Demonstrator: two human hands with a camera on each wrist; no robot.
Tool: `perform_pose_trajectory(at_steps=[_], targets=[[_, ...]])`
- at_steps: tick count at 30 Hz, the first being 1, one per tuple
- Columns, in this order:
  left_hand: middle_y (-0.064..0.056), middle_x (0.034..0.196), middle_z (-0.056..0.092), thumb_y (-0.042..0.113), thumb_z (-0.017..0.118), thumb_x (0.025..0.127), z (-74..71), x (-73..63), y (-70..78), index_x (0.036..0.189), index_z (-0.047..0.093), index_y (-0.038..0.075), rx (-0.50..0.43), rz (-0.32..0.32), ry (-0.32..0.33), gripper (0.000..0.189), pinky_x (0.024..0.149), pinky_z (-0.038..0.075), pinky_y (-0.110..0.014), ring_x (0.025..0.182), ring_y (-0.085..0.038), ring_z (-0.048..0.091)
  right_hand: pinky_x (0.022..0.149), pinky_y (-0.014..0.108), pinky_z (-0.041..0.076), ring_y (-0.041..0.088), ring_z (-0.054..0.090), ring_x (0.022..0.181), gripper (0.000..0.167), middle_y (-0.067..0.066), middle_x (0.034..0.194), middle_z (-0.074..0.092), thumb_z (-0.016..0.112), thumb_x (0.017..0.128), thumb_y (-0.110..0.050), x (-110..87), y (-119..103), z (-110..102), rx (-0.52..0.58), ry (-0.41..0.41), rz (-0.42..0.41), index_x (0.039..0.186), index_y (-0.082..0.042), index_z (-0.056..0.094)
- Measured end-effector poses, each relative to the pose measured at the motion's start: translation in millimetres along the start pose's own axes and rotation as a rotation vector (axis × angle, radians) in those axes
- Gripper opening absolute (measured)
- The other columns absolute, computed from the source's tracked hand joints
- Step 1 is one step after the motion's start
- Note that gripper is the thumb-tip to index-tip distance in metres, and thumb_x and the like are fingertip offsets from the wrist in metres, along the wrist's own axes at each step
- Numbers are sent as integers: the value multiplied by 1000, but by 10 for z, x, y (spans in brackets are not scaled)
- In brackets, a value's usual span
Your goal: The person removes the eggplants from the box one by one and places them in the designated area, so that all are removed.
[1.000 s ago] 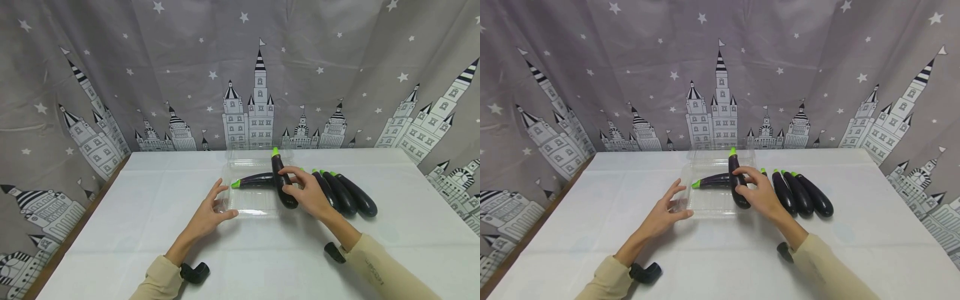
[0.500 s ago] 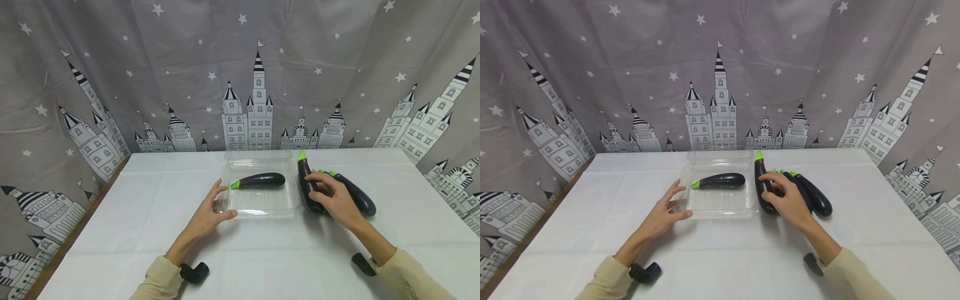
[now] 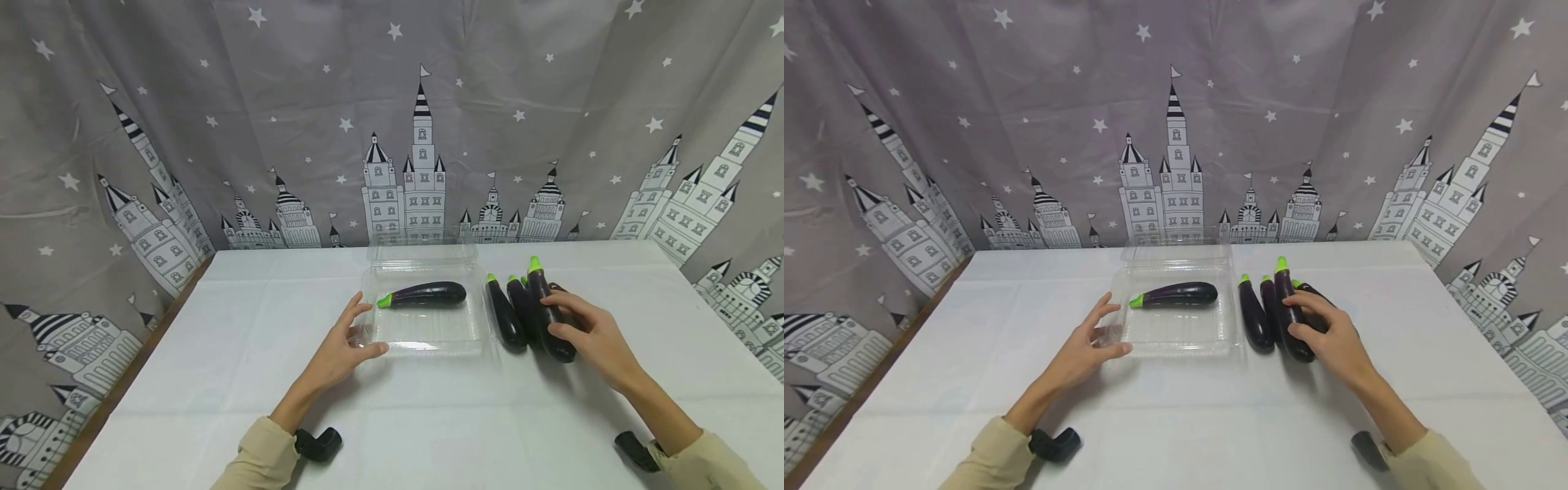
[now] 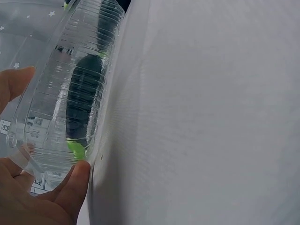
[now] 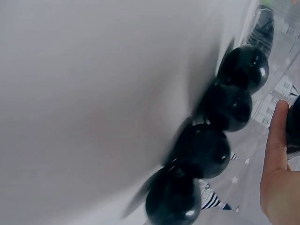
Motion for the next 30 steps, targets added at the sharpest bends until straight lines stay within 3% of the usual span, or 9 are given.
perform_pose_trajectory(at_steps=[3,9,11,14,15,16,17,21,30], targets=[[-2,165,10,21,79,82,2,-3,-7,146,41,7,-12,-4,2,76,102,41,-55,135,-45,38,84,10,44,-3,54,108,36,21,140,50,62,94,-2,-29,40,-69,-41,9,11,129,-3,59],[-3,165,9,21,79,83,5,-3,2,147,40,6,-16,4,-7,76,102,41,-54,136,-45,37,85,13,41,-3,54,107,37,-2,123,60,62,96,-8,-67,133,-268,-102,18,50,133,-8,59],[-2,165,8,21,79,82,3,-4,2,147,40,7,-15,2,-6,77,102,41,-54,136,-45,37,97,27,43,-5,50,111,38,-9,123,58,61,96,-10,-76,169,-342,-91,14,73,134,-8,58],[1,165,9,20,80,82,-3,-7,-5,147,40,8,-18,-7,-1,77,103,41,-54,136,-44,37,106,53,34,-9,43,114,38,-15,127,53,61,97,-13,-89,217,-440,-86,9,106,135,-10,57],[2,165,8,21,80,82,-5,-8,-6,147,40,8,-18,-9,-2,77,103,40,-54,137,-43,37,105,53,34,-9,42,114,39,-16,128,52,61,98,-13,-93,229,-469,-91,10,113,136,-10,57],[2,165,8,21,80,82,-6,-10,-6,147,40,8,-18,-9,-3,77,103,40,-54,137,-43,37,104,52,36,-10,43,112,39,-18,130,50,61,98,-14,-96,243,-496,-93,13,124,136,-10,57],[2,165,8,21,80,82,-7,-12,-5,147,40,8,-16,-9,-4,77,103,40,-54,137,-43,37,103,44,40,-10,46,111,39,-17,129,51,61,98,-14,-99,254,-521,-96,18,134,136,-11,57],[1,165,8,22,80,82,-8,-17,3,147,40,8,-14,-4,-7,78,104,39,-55,137,-44,36,79,13,41,-10,52,104,39,-9,133,52,60,98,-15,-102,304,-612,-100,36,185,137,-14,57],[1,165,8,22,80,81,-15,-30,16,146,40,7,-23,-5,-11,77,104,39,-55,137,-45,35,74,12,45,-8,55,95,39,19,136,50,58,98,-13,-92,401,-769,-111,57,252,137,-13,58]])
Point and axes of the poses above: each hand's wrist, its own x-axis towards the middle knuckle, its own z-axis out of the palm, y = z × x, the point moved 5 cm from there along x, towards the middle knuckle
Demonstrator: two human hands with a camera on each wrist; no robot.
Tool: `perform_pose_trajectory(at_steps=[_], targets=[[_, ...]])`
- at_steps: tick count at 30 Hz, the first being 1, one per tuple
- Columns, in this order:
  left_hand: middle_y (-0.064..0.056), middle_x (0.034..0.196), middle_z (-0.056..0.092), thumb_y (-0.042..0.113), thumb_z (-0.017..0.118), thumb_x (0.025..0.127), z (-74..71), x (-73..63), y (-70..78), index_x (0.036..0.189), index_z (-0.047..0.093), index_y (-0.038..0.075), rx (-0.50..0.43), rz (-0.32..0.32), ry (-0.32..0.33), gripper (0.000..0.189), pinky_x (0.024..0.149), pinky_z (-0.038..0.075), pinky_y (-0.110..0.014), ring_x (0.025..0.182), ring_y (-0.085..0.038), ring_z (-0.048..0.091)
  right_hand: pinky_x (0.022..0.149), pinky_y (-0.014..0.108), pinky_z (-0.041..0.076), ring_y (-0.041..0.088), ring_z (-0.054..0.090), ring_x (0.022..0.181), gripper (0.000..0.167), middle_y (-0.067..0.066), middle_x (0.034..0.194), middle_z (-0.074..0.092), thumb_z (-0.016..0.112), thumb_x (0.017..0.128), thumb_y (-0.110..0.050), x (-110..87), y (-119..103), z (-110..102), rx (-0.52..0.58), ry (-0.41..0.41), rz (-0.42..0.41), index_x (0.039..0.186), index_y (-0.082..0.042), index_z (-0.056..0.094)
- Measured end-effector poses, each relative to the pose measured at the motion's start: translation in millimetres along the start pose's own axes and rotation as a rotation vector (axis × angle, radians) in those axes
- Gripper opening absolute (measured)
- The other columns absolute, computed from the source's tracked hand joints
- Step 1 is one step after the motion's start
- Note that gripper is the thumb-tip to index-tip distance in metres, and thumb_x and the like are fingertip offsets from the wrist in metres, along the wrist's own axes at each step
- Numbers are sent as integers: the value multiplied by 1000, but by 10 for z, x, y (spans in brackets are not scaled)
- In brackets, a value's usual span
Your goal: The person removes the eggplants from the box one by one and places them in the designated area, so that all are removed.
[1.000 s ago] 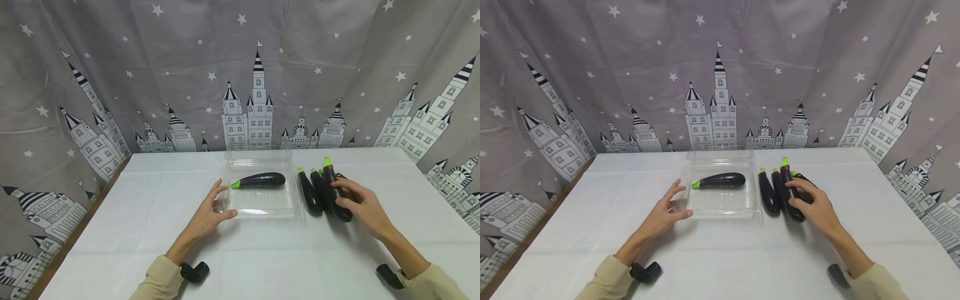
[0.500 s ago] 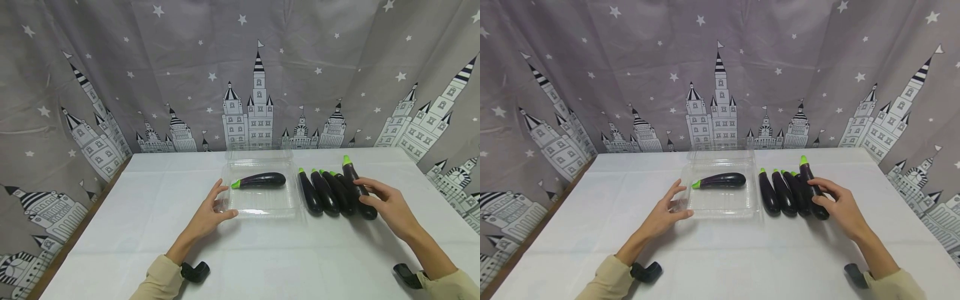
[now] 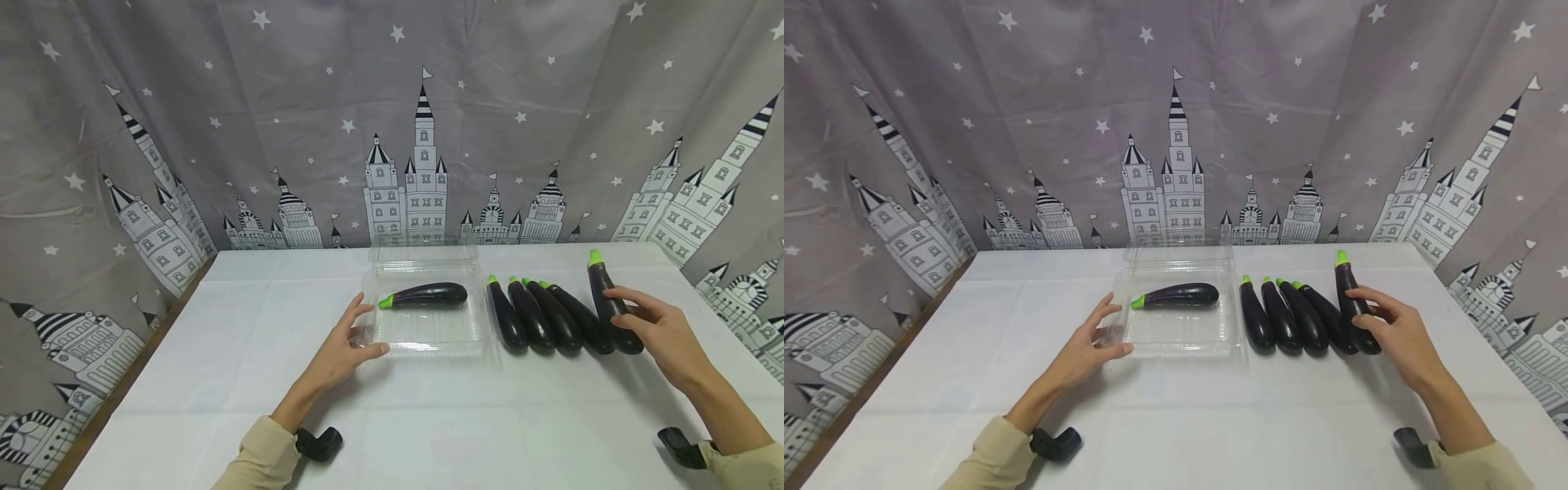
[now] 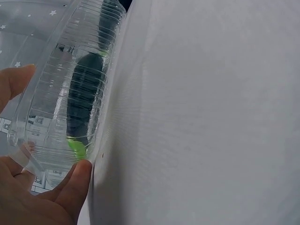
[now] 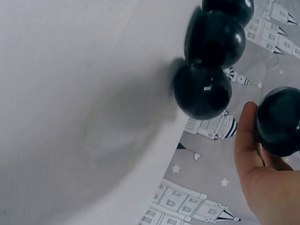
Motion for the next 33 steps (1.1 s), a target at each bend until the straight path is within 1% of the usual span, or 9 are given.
perform_pose_trajectory(at_steps=[4,9,12,16,20,23,25,27,33], targets=[[0,165,8,21,80,81,-7,-2,-3,146,40,7,-1,1,0,77,103,40,-55,137,-44,36,72,13,45,-4,53,94,41,31,138,44,58,98,-14,15,44,-32,-1,-12,28,138,-13,57],[0,165,10,22,80,82,-9,3,4,146,41,8,7,-2,3,76,103,39,-56,136,-44,36,73,9,41,1,46,104,43,33,148,33,56,100,-17,24,138,-62,-42,-40,74,142,-11,52],[-2,165,10,24,79,82,6,17,14,146,41,7,14,5,-8,76,103,39,-57,136,-46,36,76,10,40,24,46,123,45,34,152,26,53,101,-19,21,211,-76,-54,-64,105,145,-10,49],[-5,165,10,23,79,83,3,20,3,145,41,6,14,9,-6,75,102,40,-57,135,-47,37,81,16,41,53,28,135,47,34,154,21,51,102,-20,48,284,-74,-48,-89,135,147,-9,45],[-4,165,11,22,80,82,-1,13,3,145,42,7,15,6,7,75,101,41,-56,135,-45,38,83,22,40,53,27,135,49,35,153,23,53,101,-18,93,334,-59,-69,-102,142,147,-4,44],[-1,165,11,23,80,81,8,13,9,145,42,7,11,2,6,76,102,41,-55,136,-44,37,96,39,42,54,27,134,50,36,152,23,53,100,-16,118,369,-55,-71,-105,154,146,-1,43],[-1,165,10,23,80,81,8,14,2,145,42,8,15,1,5,76,102,40,-56,136,-45,37,100,56,37,56,25,135,50,37,153,20,52,100,-16,135,389,-55,-59,-113,158,146,1,42],[0,165,10,24,81,81,3,8,-2,145,42,9,18,-5,8,76,103,39,-56,136,-45,36,101,65,31,56,22,136,51,37,153,19,51,100,-15,147,404,-53,-51,-123,160,146,2,41],[0,165,10,24,81,80,-2,-1,-2,145,42,9,21,-5,14,77,103,39,-57,136,-45,36,101,65,28,57,22,135,51,40,150,21,52,100,-10,144,424,-22,-52,-185,138,144,9,37]])
Point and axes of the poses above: each hand's wrist, its own x-axis towards the middle knuckle, its own z-axis out of the palm, y = z × x, the point moved 5 cm from there along x, towards the middle knuckle
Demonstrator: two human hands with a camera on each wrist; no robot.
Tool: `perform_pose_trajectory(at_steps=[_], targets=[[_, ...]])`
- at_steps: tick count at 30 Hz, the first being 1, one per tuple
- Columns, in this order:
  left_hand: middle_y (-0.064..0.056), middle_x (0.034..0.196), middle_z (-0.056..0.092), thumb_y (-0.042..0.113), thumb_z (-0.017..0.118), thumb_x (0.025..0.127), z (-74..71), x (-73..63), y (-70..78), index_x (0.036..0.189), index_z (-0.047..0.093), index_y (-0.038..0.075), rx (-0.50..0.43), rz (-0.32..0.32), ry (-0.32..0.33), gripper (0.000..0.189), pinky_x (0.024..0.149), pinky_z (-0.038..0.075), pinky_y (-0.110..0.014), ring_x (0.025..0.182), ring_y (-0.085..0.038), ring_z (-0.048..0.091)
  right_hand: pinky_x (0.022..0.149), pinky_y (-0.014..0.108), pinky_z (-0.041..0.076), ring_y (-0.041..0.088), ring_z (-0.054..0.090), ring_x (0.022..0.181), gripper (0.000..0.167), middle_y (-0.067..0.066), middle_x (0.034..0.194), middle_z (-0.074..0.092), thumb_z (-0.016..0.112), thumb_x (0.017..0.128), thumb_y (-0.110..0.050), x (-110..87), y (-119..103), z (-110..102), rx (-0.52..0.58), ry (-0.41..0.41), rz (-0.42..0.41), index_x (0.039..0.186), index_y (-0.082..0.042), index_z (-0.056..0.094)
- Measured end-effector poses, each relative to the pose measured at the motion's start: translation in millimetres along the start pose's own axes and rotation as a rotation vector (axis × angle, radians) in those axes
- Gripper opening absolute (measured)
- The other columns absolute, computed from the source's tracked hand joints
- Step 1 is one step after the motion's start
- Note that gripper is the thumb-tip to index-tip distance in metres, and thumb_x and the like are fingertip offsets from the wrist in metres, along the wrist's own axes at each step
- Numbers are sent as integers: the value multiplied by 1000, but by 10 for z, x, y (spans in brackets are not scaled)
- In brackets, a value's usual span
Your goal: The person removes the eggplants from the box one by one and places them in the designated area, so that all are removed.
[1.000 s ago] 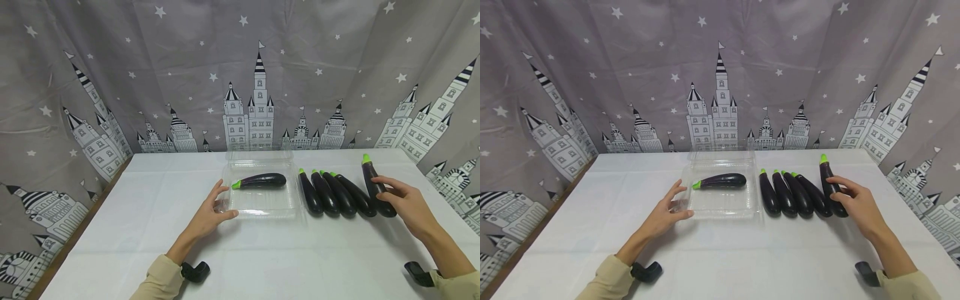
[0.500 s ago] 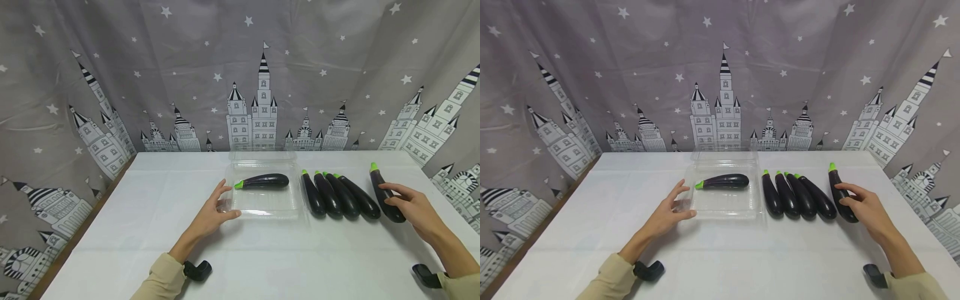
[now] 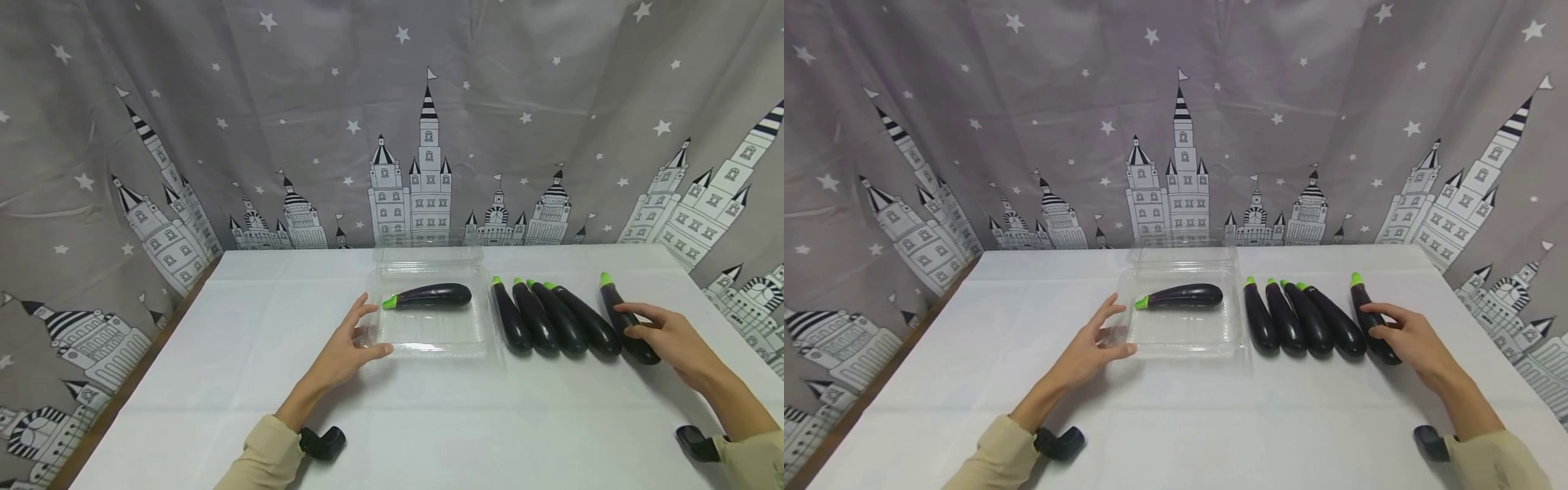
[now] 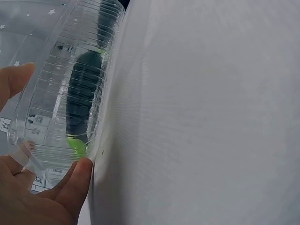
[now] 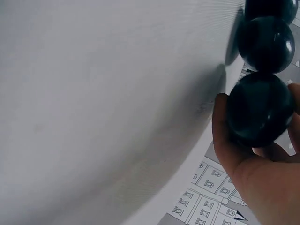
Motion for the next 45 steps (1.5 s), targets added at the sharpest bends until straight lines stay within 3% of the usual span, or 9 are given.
perform_pose_trajectory(at_steps=[8,11,15,19,26,30,33,37,45], targets=[[1,165,9,23,81,81,3,-9,-19,147,41,9,-3,-7,-5,79,103,40,-56,137,-44,36,100,66,30,59,23,134,52,42,149,21,52,101,-9,-9,4,39,-19,-46,-20,145,13,33],[1,165,9,23,81,81,2,-6,-16,147,41,9,-6,-3,-5,79,103,40,-56,137,-44,36,96,41,44,56,31,131,52,42,147,26,52,102,-12,-11,8,35,-62,-44,-28,144,12,35],[2,165,9,23,81,81,-1,-3,-12,147,40,8,-3,-1,-6,79,102,40,-56,137,-44,36,74,14,41,53,39,127,52,41,145,30,53,102,-15,-13,23,26,-92,-37,-37,143,12,38],[2,165,9,23,81,81,-5,-1,-18,147,40,9,-1,-1,-8,79,102,41,-55,137,-44,35,76,18,42,52,41,125,51,40,144,32,54,101,-16,-10,32,31,-98,-39,-41,142,11,40],[2,165,8,23,80,81,1,5,-27,147,41,9,-15,1,-13,77,103,40,-56,138,-45,35,86,47,44,51,45,121,48,40,141,37,53,101,-14,-12,31,54,-140,-51,-55,141,10,42],[2,165,9,22,80,81,2,3,-26,146,41,8,-16,0,-13,77,103,39,-55,137,-45,35,91,60,40,54,40,124,47,41,142,35,50,101,-11,-22,29,42,-133,-48,-42,142,10,42],[2,165,8,22,80,81,4,2,-22,146,41,8,-14,-1,-13,77,104,39,-55,137,-45,34,90,51,43,52,44,121,47,41,141,37,51,99,-8,-23,22,8,-149,-10,-36,141,10,43],[2,165,8,22,80,81,6,3,-17,147,40,9,-16,-7,-12,78,104,39,-56,138,-45,34,75,30,45,36,57,106,47,39,131,49,56,95,-6,-19,15,-24,-194,33,-37,138,10,48],[2,165,8,23,80,82,6,4,-11,147,40,9,-19,-10,-13,78,103,39,-55,138,-44,34,69,18,46,11,58,94,44,36,121,58,59,96,-8,7,28,-20,-183,37,-56,134,12,51]])
Point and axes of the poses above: each hand's wrist, its own x-axis towards the middle knuckle, its own z-axis out of the palm, y = z × x, the point moved 5 cm from there along x, towards the middle knuckle
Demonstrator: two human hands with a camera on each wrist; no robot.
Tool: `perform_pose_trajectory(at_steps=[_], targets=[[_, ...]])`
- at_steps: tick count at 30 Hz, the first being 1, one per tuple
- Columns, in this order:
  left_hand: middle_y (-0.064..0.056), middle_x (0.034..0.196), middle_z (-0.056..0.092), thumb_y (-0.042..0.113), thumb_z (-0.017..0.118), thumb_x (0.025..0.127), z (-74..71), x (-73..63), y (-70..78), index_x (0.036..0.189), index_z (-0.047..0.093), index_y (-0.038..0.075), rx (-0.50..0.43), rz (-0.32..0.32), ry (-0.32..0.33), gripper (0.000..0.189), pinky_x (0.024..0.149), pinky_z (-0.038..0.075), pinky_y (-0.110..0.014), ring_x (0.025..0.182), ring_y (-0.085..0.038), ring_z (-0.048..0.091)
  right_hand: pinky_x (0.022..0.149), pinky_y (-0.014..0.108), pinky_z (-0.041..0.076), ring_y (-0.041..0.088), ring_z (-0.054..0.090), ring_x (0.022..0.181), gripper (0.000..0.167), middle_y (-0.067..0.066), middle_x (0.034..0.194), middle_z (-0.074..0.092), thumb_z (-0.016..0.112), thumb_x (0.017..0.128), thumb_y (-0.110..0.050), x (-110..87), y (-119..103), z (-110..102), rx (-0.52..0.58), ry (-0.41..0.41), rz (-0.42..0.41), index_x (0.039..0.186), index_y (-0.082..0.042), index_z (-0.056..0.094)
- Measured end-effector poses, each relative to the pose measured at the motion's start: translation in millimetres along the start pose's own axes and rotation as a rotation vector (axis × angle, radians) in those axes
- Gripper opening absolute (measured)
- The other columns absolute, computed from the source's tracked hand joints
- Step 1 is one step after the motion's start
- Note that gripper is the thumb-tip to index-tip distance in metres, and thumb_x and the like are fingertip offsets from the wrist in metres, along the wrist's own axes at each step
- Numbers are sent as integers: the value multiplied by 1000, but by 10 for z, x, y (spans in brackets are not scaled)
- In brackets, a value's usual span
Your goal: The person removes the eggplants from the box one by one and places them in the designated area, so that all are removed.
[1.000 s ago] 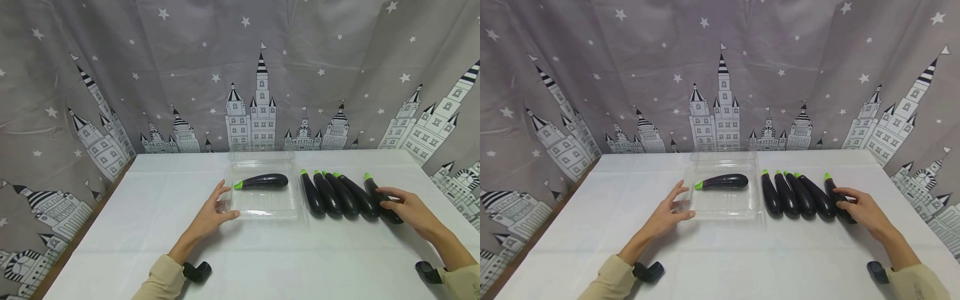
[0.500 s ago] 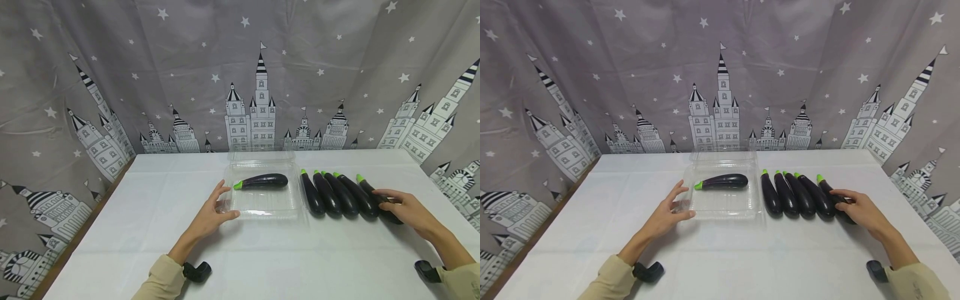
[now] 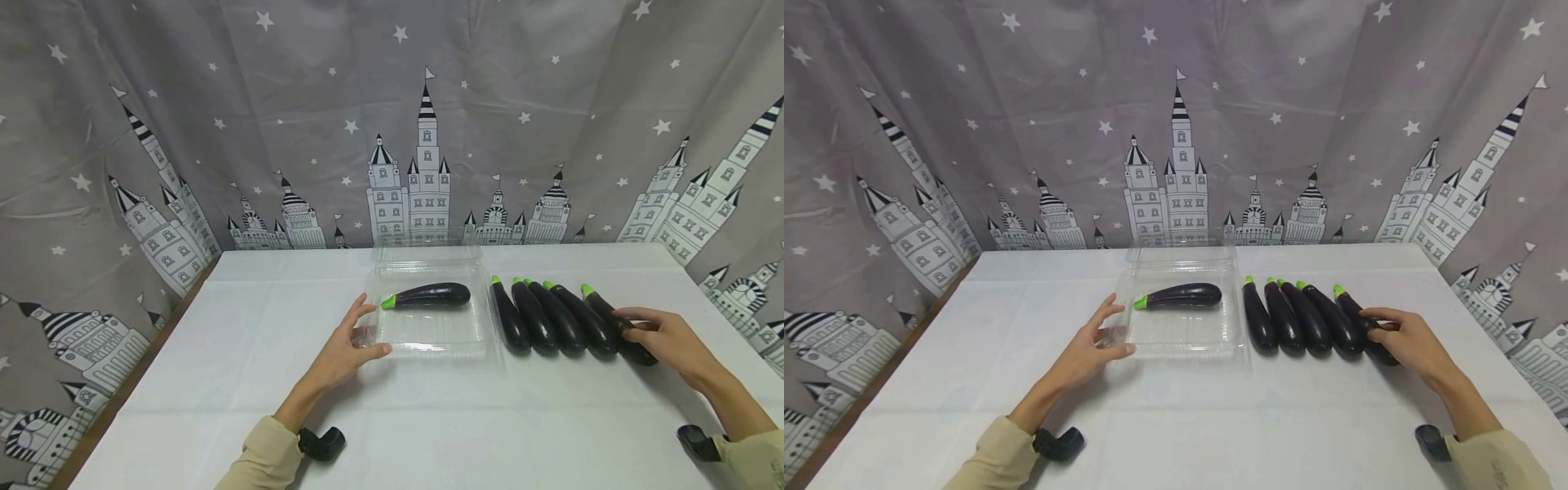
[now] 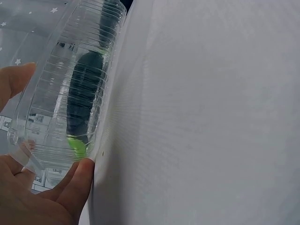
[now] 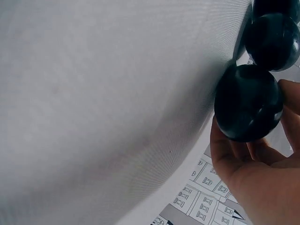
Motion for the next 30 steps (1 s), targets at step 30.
perform_pose_trajectory(at_steps=[30], targets=[[2,165,9,23,80,82,7,14,16,146,40,7,-1,-4,4,77,103,40,-55,137,-44,35,71,17,45,0,51,94,44,34,123,58,58,100,-18,27,-23,9,-23,16,-54,135,8,53]])
Point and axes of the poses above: each hand's wrist, its own x-axis towards the middle knuckle, its own z-axis out of the palm, y = z × x, the point moved 5 cm from there along x, towards the middle knuckle
